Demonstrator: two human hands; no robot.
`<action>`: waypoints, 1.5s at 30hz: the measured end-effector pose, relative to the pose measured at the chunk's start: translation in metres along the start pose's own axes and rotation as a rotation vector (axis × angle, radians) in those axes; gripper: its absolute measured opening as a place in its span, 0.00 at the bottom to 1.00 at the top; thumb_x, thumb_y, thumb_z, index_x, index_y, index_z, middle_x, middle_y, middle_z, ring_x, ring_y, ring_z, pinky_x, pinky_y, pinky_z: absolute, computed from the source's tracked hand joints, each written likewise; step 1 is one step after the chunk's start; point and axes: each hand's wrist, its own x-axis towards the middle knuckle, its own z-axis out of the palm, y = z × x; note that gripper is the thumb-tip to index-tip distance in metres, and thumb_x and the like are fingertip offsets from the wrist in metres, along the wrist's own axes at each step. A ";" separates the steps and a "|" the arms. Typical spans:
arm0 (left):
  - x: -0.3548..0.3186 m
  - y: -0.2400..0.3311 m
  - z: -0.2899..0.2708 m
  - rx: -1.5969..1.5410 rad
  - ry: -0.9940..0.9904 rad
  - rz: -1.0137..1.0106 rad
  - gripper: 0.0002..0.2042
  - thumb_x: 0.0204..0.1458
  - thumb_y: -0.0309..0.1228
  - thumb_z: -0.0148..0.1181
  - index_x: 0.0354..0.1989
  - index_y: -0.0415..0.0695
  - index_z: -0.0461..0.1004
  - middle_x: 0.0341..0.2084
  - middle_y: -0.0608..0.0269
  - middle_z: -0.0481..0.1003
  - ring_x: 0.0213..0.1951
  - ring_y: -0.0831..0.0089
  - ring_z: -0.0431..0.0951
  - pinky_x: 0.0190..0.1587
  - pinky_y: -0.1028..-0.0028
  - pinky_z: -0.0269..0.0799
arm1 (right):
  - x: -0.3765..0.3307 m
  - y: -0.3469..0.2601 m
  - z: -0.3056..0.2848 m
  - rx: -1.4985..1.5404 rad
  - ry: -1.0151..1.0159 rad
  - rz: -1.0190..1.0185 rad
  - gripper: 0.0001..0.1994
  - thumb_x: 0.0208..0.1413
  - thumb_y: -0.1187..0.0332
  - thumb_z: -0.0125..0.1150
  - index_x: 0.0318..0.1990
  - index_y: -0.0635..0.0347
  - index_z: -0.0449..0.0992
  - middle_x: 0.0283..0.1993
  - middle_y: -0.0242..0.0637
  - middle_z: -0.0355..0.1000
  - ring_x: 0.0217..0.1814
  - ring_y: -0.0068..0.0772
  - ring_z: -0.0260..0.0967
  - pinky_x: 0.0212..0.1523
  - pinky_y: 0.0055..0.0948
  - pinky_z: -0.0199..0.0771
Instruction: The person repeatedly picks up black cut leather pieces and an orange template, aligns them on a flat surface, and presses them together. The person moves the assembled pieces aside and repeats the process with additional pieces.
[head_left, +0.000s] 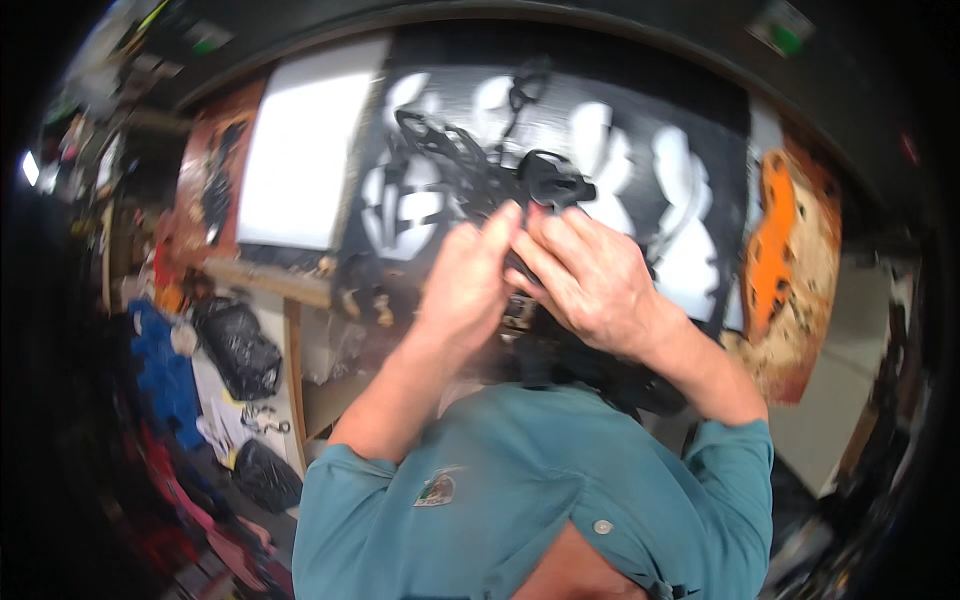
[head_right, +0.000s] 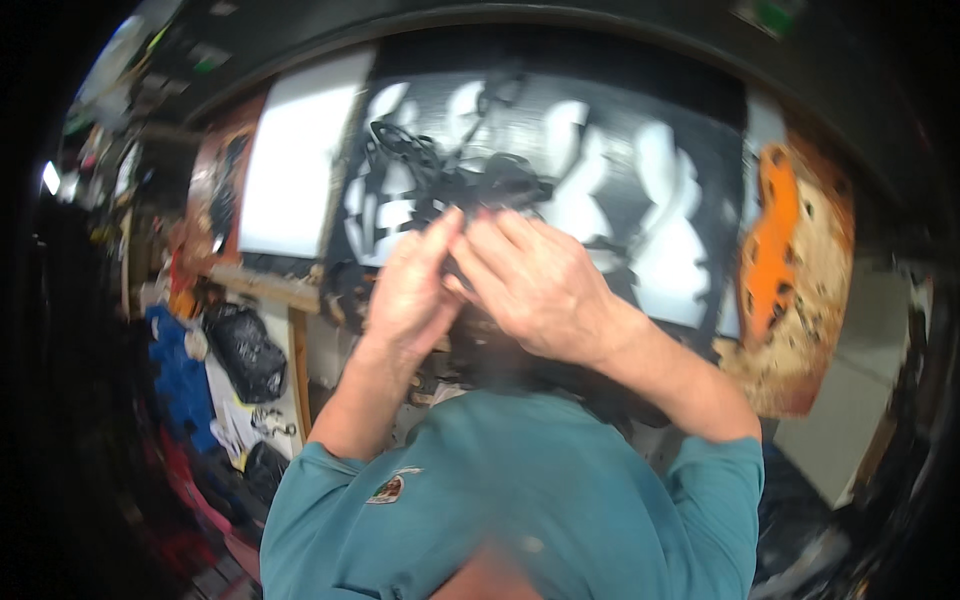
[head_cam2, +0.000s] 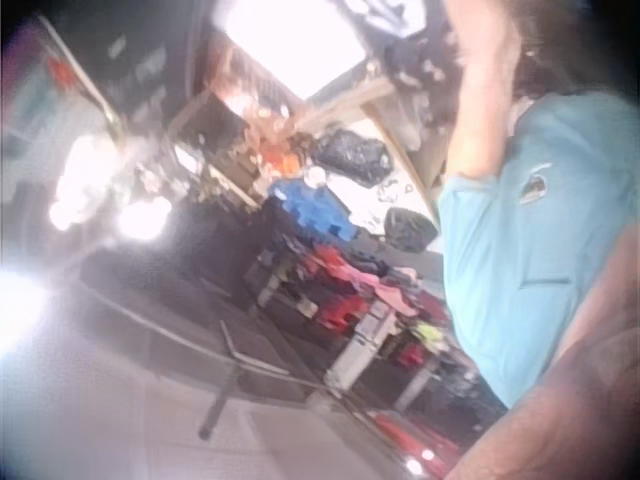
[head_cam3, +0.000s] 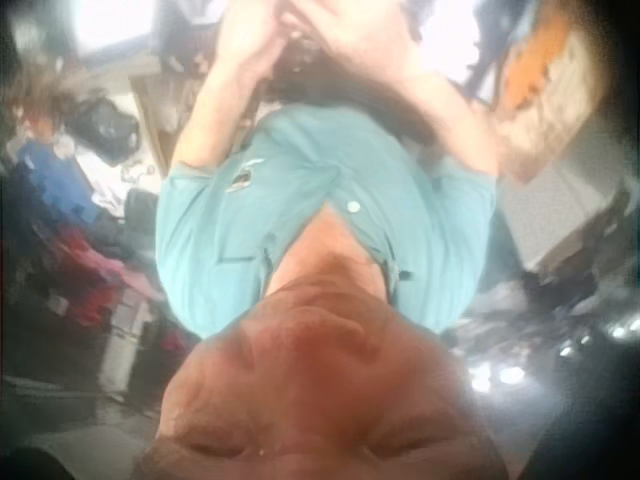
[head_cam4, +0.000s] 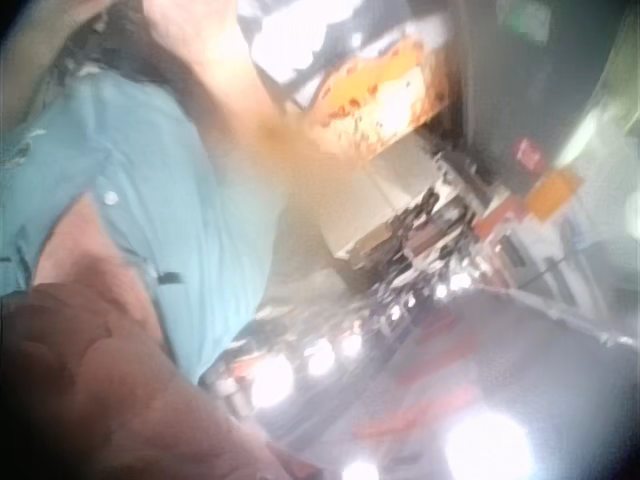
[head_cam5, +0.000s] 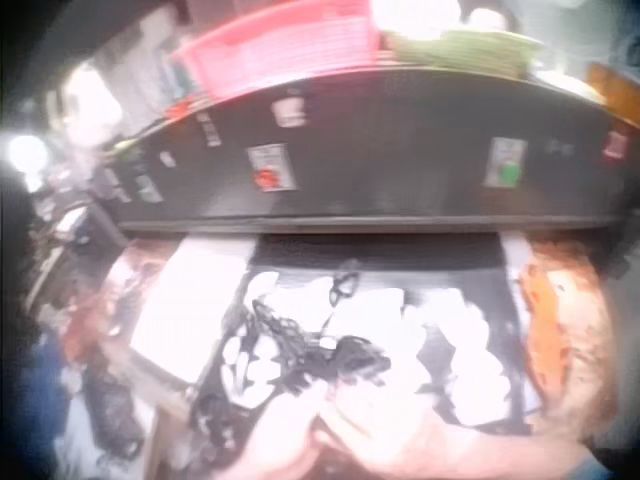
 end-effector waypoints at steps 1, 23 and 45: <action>-0.003 0.002 -0.017 -0.030 -0.002 -0.063 0.14 0.71 0.40 0.59 0.46 0.40 0.81 0.38 0.66 0.82 0.36 0.79 0.82 0.34 0.79 0.79 | 0.004 -0.006 0.007 0.053 -0.070 0.000 0.20 0.50 0.69 0.74 0.49 0.71 0.79 0.43 0.46 0.73 0.39 0.44 0.73 0.38 0.38 0.77; 0.007 0.368 -0.383 0.477 0.155 0.546 0.16 0.71 0.35 0.56 0.53 0.32 0.78 0.45 0.52 0.84 0.40 0.68 0.86 0.46 0.70 0.84 | -0.051 0.041 0.114 -0.535 0.100 0.611 0.11 0.65 0.76 0.64 0.54 0.64 0.82 0.53 0.46 0.75 0.59 0.46 0.71 0.62 0.39 0.72; 0.038 0.298 -0.484 1.171 0.731 0.603 0.22 0.68 0.42 0.61 0.57 0.33 0.80 0.49 0.49 0.85 0.52 0.63 0.84 0.55 0.67 0.78 | -0.047 0.035 0.071 -0.687 0.140 0.965 0.23 0.71 0.60 0.60 0.68 0.60 0.75 0.71 0.52 0.67 0.74 0.55 0.63 0.75 0.43 0.62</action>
